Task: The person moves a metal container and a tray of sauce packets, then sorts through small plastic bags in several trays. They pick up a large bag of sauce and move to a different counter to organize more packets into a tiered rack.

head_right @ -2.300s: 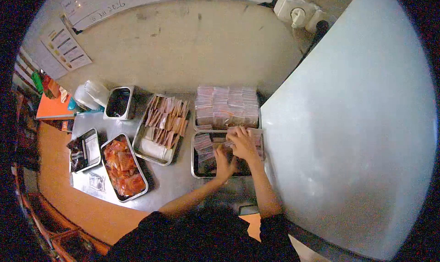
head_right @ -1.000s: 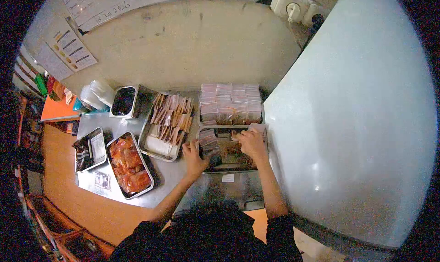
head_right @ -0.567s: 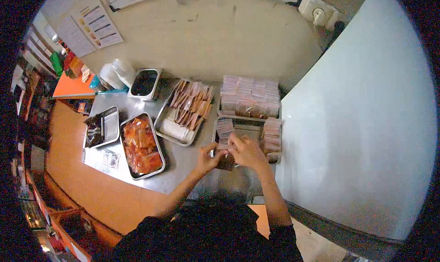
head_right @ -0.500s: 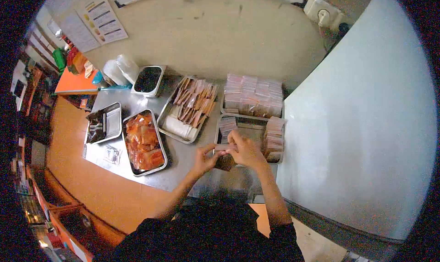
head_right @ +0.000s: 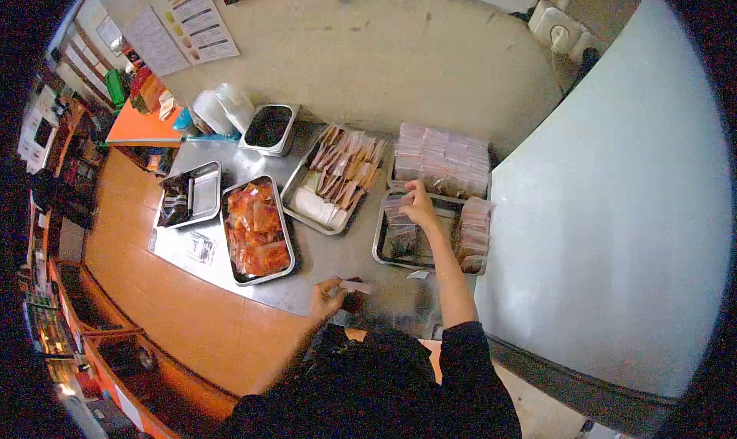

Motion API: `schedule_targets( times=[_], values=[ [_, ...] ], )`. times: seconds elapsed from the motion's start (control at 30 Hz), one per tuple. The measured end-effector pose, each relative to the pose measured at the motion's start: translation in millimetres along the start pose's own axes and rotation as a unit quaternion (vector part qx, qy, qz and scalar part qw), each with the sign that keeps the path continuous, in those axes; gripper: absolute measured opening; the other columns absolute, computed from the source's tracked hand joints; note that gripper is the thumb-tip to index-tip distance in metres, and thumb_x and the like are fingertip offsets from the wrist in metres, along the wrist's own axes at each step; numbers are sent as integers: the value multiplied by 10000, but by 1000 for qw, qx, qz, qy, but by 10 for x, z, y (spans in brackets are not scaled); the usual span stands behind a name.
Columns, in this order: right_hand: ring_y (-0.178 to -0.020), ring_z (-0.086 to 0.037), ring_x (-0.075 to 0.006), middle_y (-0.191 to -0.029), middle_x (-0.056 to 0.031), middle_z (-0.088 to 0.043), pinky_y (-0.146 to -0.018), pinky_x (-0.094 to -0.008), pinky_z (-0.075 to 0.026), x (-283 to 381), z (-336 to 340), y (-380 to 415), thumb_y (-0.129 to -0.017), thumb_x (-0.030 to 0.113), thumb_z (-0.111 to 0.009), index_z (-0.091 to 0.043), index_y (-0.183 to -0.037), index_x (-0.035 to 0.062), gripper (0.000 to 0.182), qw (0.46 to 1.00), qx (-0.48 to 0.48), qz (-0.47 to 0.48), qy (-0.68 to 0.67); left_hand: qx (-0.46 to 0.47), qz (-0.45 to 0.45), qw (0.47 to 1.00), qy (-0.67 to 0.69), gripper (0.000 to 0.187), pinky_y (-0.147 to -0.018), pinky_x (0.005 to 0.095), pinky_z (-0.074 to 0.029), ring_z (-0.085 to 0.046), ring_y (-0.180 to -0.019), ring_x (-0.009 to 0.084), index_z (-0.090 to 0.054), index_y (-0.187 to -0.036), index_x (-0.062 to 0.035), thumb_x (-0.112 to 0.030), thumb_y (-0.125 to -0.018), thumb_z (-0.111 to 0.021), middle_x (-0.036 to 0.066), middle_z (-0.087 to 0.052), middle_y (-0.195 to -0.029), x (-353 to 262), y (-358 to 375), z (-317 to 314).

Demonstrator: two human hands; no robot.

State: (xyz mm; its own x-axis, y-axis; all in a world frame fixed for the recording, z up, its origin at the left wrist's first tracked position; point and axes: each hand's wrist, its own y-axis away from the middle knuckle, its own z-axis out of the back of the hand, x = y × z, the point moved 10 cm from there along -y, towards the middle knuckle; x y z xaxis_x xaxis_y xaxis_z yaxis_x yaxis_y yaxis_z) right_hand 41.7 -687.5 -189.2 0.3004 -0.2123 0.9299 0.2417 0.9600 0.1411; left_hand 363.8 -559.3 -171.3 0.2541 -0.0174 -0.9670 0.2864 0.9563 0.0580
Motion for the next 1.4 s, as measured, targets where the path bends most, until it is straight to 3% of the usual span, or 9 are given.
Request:
schedule_targets(
  times=[0.1,0.17,0.53,0.6,0.83,1.03,1.1,1.13,1.4],
  values=[
    [-850,-597,-271,-872,-88,-623,-765,-409,-460,489,1,101,-684,167,-746,-542,-1007,85,391,990,61,57,113,23,-6,999,-35,182,-650,304,-464,-604,-683,173,-655,-807,24,-127,-742,-733,148,-644,-737,-75,13,-45],
    [-837,-598,-293,-838,-92,-632,-767,-438,-445,681,-128,148,-693,190,-733,-626,-908,88,261,901,112,126,399,54,1,998,-32,194,-646,317,-463,-599,-672,191,-659,-824,18,-139,-740,-735,150,-640,-739,-199,8,-101],
    [-901,-567,-279,-890,-66,-609,-792,-425,-432,942,143,271,-739,259,-710,-597,-947,78,298,904,-74,228,355,64,-21,997,-41,182,-659,329,-465,-608,-702,208,-664,-835,10,-121,-734,-739,138,-632,-742,-186,-50,-214],
    [-906,-559,-275,-937,-95,-578,-767,-408,-458,922,403,429,-717,182,-725,-498,-1048,85,413,956,-155,198,152,81,-31,996,-31,180,-666,331,-465,-610,-713,205,-665,-833,9,-120,-734,-740,135,-634,-748,-186,-76,-234],
    [-943,-554,-234,-1022,-75,-526,-823,-371,-449,278,2,743,-605,8,-758,-370,-1164,122,690,997,7,50,53,148,-23,987,-55,192,-689,326,-472,-615,-742,199,-665,-826,16,-118,-720,-754,116,-646,-766,84,-61,-368],
    [-919,-554,-252,-874,-63,-581,-810,-406,-424,531,-125,758,-612,71,-787,-498,-1098,140,570,964,95,35,244,73,-113,991,-11,192,-649,343,-460,-582,-682,241,-663,-829,7,-116,-712,-751,116,-638,-763,-88,11,-264],
    [-924,-551,-272,-873,-58,-602,-850,-431,-390,675,-211,752,-643,211,-783,-618,-935,122,347,881,53,221,415,27,-152,988,2,184,-632,347,-453,-573,-669,246,-665,-836,-1,-112,-713,-746,112,-638,-766,-259,57,-100],
    [-927,-548,-267,-862,-38,-610,-869,-444,-371,606,-262,669,-670,300,-752,-659,-787,112,240,875,97,177,440,80,-106,991,-3,176,-630,343,-453,-576,-672,246,-667,-842,-6,-104,-715,-738,111,-638,-772,-227,25,-141],
    [-936,-532,-259,-937,-49,-584,-841,-440,-373,957,-222,716,-687,252,-751,-633,-869,82,275,898,-83,194,386,133,-38,990,1,162,-630,327,-453,-579,-677,244,-653,-840,2,-86,-722,-721,130,-628,-780,78,57,18]
  ],
)
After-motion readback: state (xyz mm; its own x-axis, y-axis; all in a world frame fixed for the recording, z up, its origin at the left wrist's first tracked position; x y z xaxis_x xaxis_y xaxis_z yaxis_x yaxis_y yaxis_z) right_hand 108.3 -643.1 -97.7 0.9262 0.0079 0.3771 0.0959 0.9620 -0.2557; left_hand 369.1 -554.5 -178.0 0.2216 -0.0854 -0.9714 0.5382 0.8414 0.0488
